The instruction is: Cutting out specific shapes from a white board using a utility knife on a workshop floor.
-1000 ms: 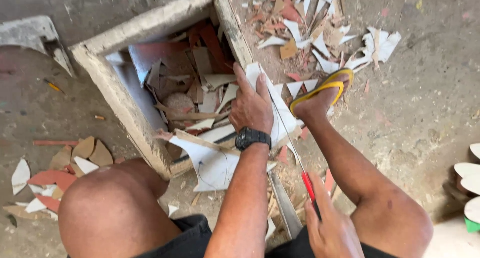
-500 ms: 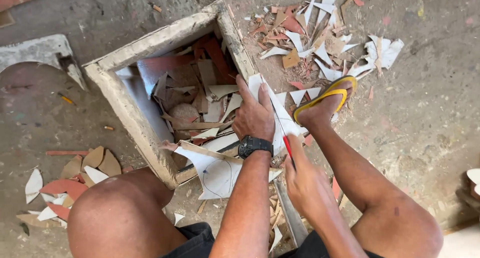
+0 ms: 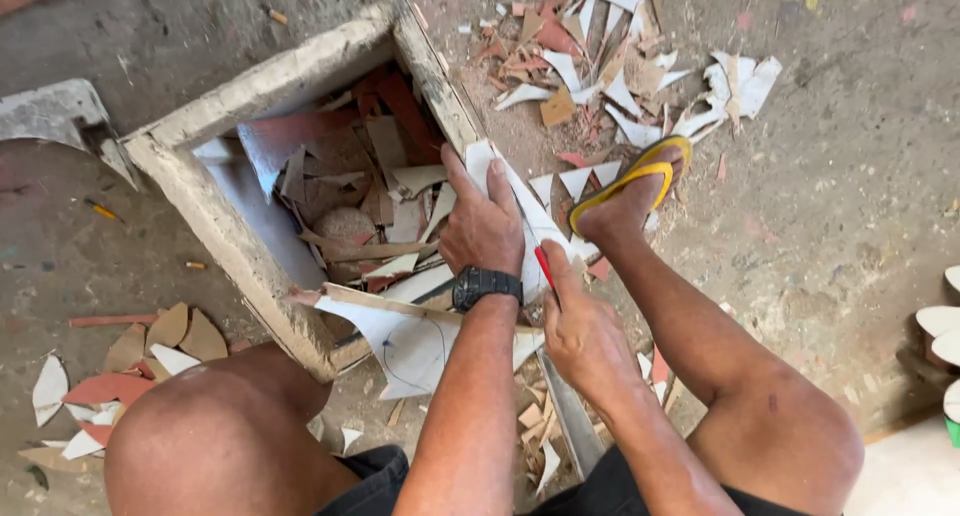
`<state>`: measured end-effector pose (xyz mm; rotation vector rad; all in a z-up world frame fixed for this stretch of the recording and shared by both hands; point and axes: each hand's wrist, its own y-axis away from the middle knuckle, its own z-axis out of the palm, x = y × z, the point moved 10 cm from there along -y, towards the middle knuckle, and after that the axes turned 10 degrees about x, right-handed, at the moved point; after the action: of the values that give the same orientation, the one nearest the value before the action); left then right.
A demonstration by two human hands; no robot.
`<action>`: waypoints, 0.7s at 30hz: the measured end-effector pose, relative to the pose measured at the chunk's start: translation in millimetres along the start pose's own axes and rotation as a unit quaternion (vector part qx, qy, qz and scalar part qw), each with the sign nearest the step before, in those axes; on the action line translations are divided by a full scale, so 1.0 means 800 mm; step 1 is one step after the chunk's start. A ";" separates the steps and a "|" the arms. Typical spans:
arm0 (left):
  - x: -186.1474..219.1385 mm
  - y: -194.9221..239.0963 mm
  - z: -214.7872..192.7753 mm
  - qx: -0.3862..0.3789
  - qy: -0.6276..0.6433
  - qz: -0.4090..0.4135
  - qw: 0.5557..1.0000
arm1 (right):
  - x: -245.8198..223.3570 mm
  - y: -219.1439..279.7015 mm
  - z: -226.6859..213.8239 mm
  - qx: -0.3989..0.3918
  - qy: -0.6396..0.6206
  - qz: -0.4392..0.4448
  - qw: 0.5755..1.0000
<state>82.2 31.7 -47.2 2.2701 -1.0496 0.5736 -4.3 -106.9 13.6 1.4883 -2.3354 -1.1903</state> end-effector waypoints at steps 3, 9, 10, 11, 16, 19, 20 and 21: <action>-0.006 0.004 0.005 -0.004 -0.014 0.007 1.000 | 0.002 0.011 0.000 -0.008 0.004 0.029 1.000; -0.008 0.001 0.007 0.012 -0.026 0.017 0.999 | -0.012 0.017 -0.004 -0.007 -0.011 0.015 1.000; -0.009 0.001 0.007 0.010 -0.022 0.012 1.000 | -0.014 0.018 -0.002 -0.014 -0.015 0.035 0.999; -0.009 0.002 0.007 0.007 -0.020 0.010 1.000 | -0.013 0.014 -0.003 -0.014 -0.011 0.037 0.999; -0.004 0.002 0.001 0.005 -0.004 0.019 1.000 | -0.021 -0.002 -0.017 0.002 0.039 -0.038 0.999; -0.011 0.001 0.012 -0.030 -0.055 -0.018 0.998 | -0.010 0.035 -0.007 -0.023 -0.004 0.047 0.999; -0.008 -0.013 0.013 -0.021 -0.052 -0.020 0.998 | -0.001 0.043 -0.008 -0.022 -0.002 0.038 0.999; -0.010 -0.009 0.013 -0.011 -0.051 -0.013 0.999 | 0.025 0.068 -0.006 -0.028 0.009 0.069 0.997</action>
<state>84.4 32.9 -61.6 2.3115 -1.0680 0.4386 -50.6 -114.8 47.3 1.2908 -2.3302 -1.1901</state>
